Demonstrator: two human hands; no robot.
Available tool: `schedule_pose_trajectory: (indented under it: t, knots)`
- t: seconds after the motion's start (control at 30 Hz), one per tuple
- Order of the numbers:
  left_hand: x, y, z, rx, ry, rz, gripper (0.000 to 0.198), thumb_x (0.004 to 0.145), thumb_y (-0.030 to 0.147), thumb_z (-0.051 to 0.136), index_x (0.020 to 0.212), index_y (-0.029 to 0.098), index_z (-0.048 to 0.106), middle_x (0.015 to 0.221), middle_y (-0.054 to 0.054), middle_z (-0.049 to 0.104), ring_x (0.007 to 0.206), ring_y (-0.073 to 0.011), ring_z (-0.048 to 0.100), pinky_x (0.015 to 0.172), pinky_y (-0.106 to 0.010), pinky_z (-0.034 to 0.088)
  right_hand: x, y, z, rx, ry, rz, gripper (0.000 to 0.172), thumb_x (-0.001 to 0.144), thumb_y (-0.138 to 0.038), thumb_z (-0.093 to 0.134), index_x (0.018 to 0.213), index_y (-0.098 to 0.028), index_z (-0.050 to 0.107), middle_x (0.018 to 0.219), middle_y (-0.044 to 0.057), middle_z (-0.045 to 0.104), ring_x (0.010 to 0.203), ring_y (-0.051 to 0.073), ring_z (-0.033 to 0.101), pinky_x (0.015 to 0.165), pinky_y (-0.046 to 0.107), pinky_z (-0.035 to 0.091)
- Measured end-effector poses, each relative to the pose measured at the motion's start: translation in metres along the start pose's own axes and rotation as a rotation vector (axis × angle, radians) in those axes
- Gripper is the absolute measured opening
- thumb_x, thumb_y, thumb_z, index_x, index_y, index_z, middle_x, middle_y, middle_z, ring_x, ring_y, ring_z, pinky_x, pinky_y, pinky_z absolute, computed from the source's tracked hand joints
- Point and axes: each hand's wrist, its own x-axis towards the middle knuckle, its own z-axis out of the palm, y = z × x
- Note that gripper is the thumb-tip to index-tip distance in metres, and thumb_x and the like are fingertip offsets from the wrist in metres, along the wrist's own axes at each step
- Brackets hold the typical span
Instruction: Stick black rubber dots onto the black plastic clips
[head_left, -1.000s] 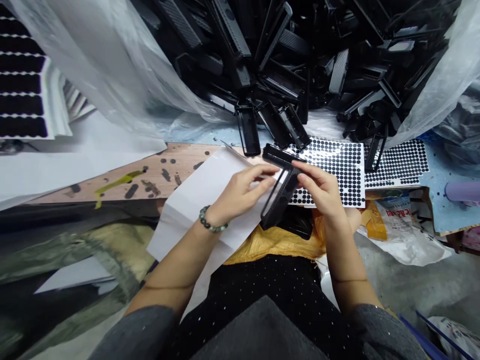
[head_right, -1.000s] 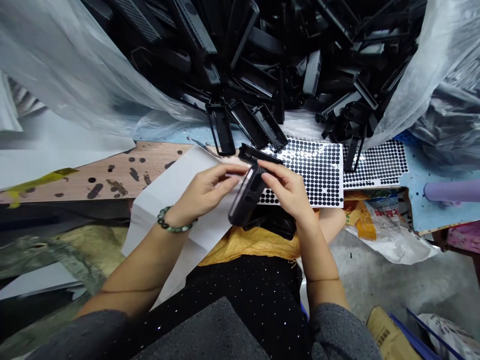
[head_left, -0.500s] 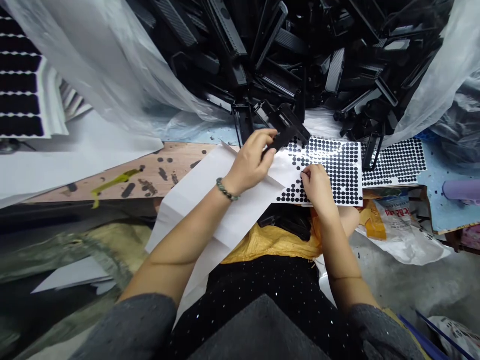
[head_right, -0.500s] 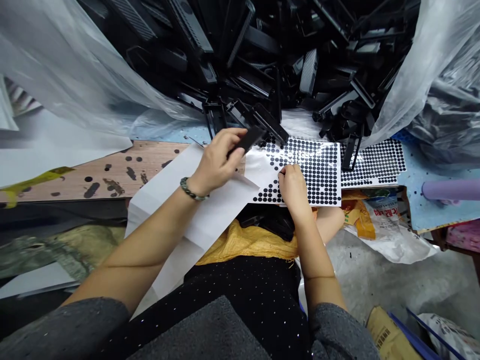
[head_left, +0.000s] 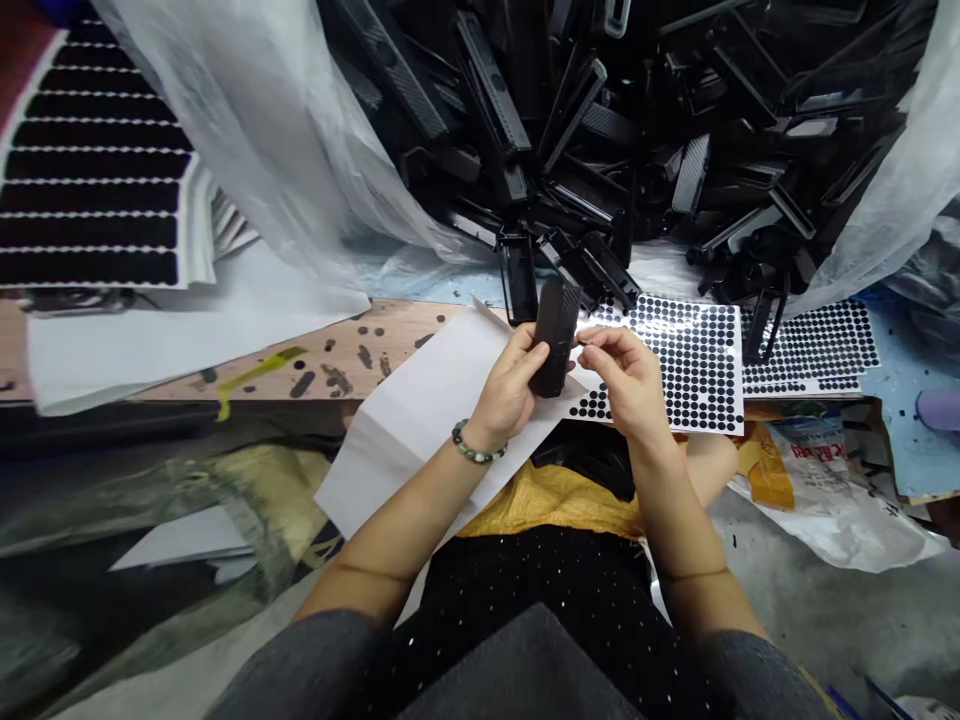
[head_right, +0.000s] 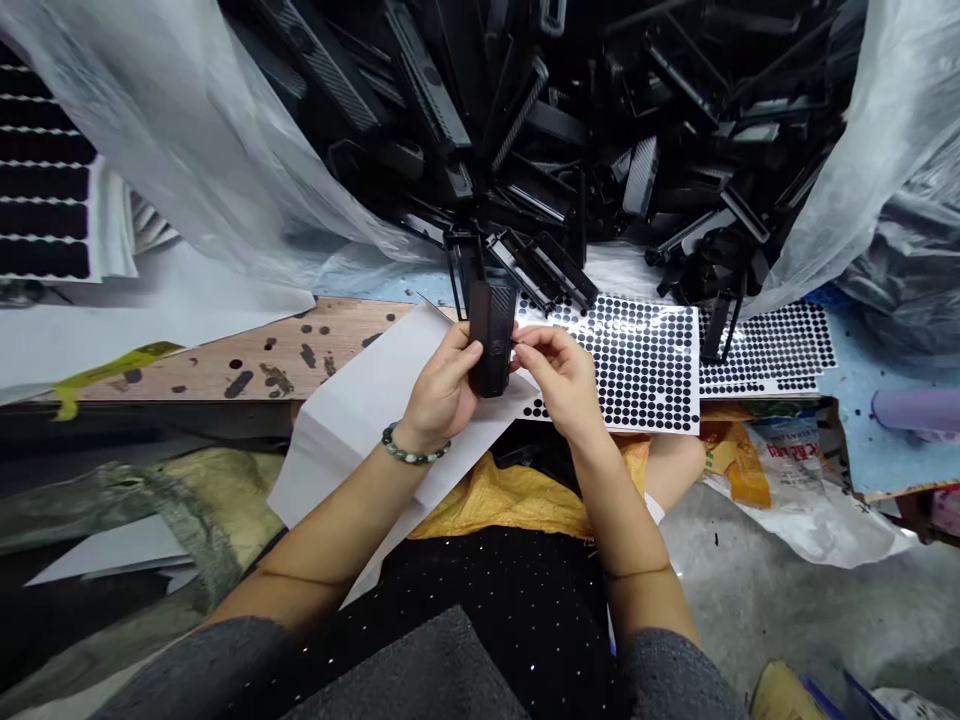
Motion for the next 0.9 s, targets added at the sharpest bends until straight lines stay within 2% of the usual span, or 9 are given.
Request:
schedule_pose_trajectory:
  t: [0.1, 0.27, 0.43, 0.53, 0.63, 0.73, 0.8, 0.9]
  knots:
    - [0.000, -0.004, -0.005, -0.002, -0.003, 0.087, 0.038, 0.079, 0.053, 0.072, 0.098, 0.023, 0.060, 0.093, -0.001, 0.069, 0.087, -0.0169, 0.068, 0.084, -0.033, 0.056, 0.001, -0.002, 0.011, -0.071, 0.026, -0.076, 0.020, 0.077, -0.039, 0.071, 0.074, -0.022, 0.063, 0.102, 0.004, 0.059, 0.089, 0.016, 0.060, 0.076, 0.033, 0.055]
    - [0.001, -0.009, -0.012, 0.060, -0.004, 0.166, 0.036, 0.083, 0.053, 0.069, 0.103, 0.024, 0.061, 0.099, -0.002, 0.069, 0.097, -0.0176, 0.066, 0.089, -0.033, 0.052, 0.001, 0.002, 0.017, -0.221, 0.002, -0.104, 0.016, 0.081, -0.037, 0.067, 0.076, -0.022, 0.064, 0.099, 0.004, 0.057, 0.094, 0.017, 0.057, 0.082, 0.035, 0.052]
    - [-0.002, -0.011, -0.019, 0.173, 0.049, 0.266, 0.035, 0.085, 0.053, 0.066, 0.103, 0.024, 0.062, 0.096, -0.001, 0.068, 0.094, -0.0157, 0.064, 0.089, -0.031, 0.051, 0.006, 0.007, 0.021, -0.239, 0.027, -0.107, 0.022, 0.079, -0.038, 0.070, 0.074, -0.022, 0.057, 0.091, 0.001, 0.055, 0.084, 0.015, 0.055, 0.073, 0.031, 0.051]
    - [-0.006, 0.000, -0.031, 0.209, 0.032, 0.261, 0.035, 0.085, 0.053, 0.066, 0.102, 0.023, 0.062, 0.097, -0.002, 0.070, 0.094, -0.0164, 0.066, 0.088, -0.032, 0.053, 0.014, 0.014, 0.027, -0.276, -0.003, -0.043, 0.030, 0.077, -0.042, 0.074, 0.089, -0.023, 0.054, 0.096, 0.000, 0.056, 0.074, 0.012, 0.054, 0.066, 0.028, 0.050]
    - [-0.005, 0.018, -0.049, 0.192, 0.120, 0.276, 0.035, 0.084, 0.053, 0.067, 0.102, 0.024, 0.059, 0.105, -0.004, 0.071, 0.098, -0.0182, 0.069, 0.083, -0.030, 0.057, 0.021, 0.021, 0.038, -0.544, -0.132, -0.091, 0.029, 0.084, -0.036, 0.068, 0.106, -0.021, 0.055, 0.104, 0.005, 0.062, 0.083, 0.017, 0.058, 0.077, 0.033, 0.052]
    - [0.004, 0.028, -0.068, 0.151, 0.265, 0.255, 0.035, 0.082, 0.052, 0.069, 0.101, 0.025, 0.057, 0.109, -0.003, 0.070, 0.098, -0.0177, 0.071, 0.074, -0.025, 0.058, 0.024, 0.025, 0.050, -0.967, -0.318, -0.182, 0.014, 0.094, -0.027, 0.054, 0.099, -0.017, 0.063, 0.104, 0.013, 0.068, 0.098, 0.025, 0.059, 0.090, 0.040, 0.048]
    - [0.011, 0.027, -0.078, 0.150, 0.302, 0.180, 0.036, 0.080, 0.051, 0.072, 0.099, 0.025, 0.056, 0.104, -0.003, 0.071, 0.094, -0.0171, 0.072, 0.070, -0.024, 0.059, 0.024, 0.024, 0.056, -1.142, -0.409, -0.164, 0.023, 0.098, -0.024, 0.044, 0.095, -0.016, 0.066, 0.102, 0.014, 0.069, 0.101, 0.026, 0.060, 0.091, 0.041, 0.047]
    - [0.017, 0.018, -0.085, 0.160, 0.306, 0.047, 0.036, 0.079, 0.048, 0.072, 0.097, 0.024, 0.053, 0.098, -0.003, 0.072, 0.090, -0.0180, 0.073, 0.068, -0.026, 0.060, 0.028, 0.020, 0.064, -1.208, -0.382, -0.060, 0.032, 0.100, -0.022, 0.036, 0.101, -0.015, 0.067, 0.102, 0.014, 0.070, 0.099, 0.025, 0.063, 0.089, 0.037, 0.048]
